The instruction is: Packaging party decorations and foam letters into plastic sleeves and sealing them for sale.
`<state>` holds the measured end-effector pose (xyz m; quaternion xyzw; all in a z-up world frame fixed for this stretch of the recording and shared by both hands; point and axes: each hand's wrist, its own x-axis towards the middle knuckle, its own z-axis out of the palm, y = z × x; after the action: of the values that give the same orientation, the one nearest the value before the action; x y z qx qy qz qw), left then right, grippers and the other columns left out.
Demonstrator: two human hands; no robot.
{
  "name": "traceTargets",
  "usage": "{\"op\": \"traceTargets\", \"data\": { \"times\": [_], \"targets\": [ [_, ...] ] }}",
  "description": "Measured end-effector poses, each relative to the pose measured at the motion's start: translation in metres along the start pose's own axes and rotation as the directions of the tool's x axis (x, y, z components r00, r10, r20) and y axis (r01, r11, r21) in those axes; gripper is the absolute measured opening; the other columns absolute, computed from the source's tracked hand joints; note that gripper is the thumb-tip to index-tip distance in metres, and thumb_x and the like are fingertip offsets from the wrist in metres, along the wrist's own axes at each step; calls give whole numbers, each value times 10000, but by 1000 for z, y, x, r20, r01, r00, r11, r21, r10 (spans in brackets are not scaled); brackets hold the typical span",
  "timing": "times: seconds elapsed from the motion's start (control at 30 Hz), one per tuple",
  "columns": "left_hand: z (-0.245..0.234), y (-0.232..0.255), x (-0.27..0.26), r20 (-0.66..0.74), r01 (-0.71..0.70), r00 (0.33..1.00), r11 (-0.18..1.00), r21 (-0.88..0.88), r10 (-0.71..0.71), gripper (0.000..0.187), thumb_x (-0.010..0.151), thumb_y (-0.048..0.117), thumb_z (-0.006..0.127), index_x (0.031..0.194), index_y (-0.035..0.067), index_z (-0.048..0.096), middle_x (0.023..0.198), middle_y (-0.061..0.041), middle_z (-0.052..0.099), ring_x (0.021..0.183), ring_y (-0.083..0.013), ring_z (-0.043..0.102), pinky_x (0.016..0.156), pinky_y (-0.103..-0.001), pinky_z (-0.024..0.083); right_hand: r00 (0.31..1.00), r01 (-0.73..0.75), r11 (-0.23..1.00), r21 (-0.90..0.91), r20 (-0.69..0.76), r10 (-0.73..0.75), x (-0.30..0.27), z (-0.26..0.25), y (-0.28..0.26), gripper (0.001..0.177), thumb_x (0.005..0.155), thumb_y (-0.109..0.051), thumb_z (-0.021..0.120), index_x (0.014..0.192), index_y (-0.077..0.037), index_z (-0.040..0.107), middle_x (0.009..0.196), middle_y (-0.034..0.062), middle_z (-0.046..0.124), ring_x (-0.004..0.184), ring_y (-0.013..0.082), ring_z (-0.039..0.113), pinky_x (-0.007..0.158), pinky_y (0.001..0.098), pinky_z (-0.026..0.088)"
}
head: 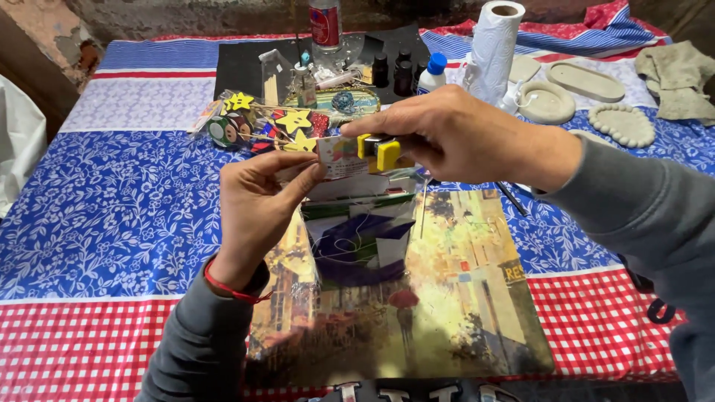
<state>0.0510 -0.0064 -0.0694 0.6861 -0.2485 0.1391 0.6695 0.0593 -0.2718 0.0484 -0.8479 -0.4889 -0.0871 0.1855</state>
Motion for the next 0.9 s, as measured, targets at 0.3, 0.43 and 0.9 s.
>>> {"op": "traceTargets", "data": {
  "times": [0.3, 0.43, 0.9],
  "targets": [
    [11, 9, -5, -55, -12, 998, 1000, 15, 12, 130, 945, 57, 791, 1050, -21, 790, 907, -44, 772, 797, -49, 673, 702, -201, 544, 949, -179, 889, -421, 164, 269, 29, -50, -19, 484, 972, -381, 718, 1329, -82, 585, 997, 149, 744, 839, 343, 723, 671, 461, 560],
    [14, 15, -8, -47, -19, 999, 1000, -12, 18, 145, 946, 60, 783, 1070, -14, 783, 924, -35, 776, 817, -43, 684, 725, -197, 555, 943, 41, 850, -524, 303, 142, 50, -59, -43, 393, 991, -445, 615, 1093, -68, 660, 1005, 131, 722, 882, 350, 705, 687, 459, 573],
    [17, 21, -12, -65, -9, 998, 1000, 20, 10, 134, 935, 47, 781, 1061, 4, 793, 905, -36, 779, 800, -41, 683, 704, -199, 556, 910, 242, 798, -552, 415, 10, 64, -60, -50, 541, 779, -475, 787, 1173, -115, 701, 805, 75, 707, 648, 278, 687, 591, 430, 539]
  ]
}}
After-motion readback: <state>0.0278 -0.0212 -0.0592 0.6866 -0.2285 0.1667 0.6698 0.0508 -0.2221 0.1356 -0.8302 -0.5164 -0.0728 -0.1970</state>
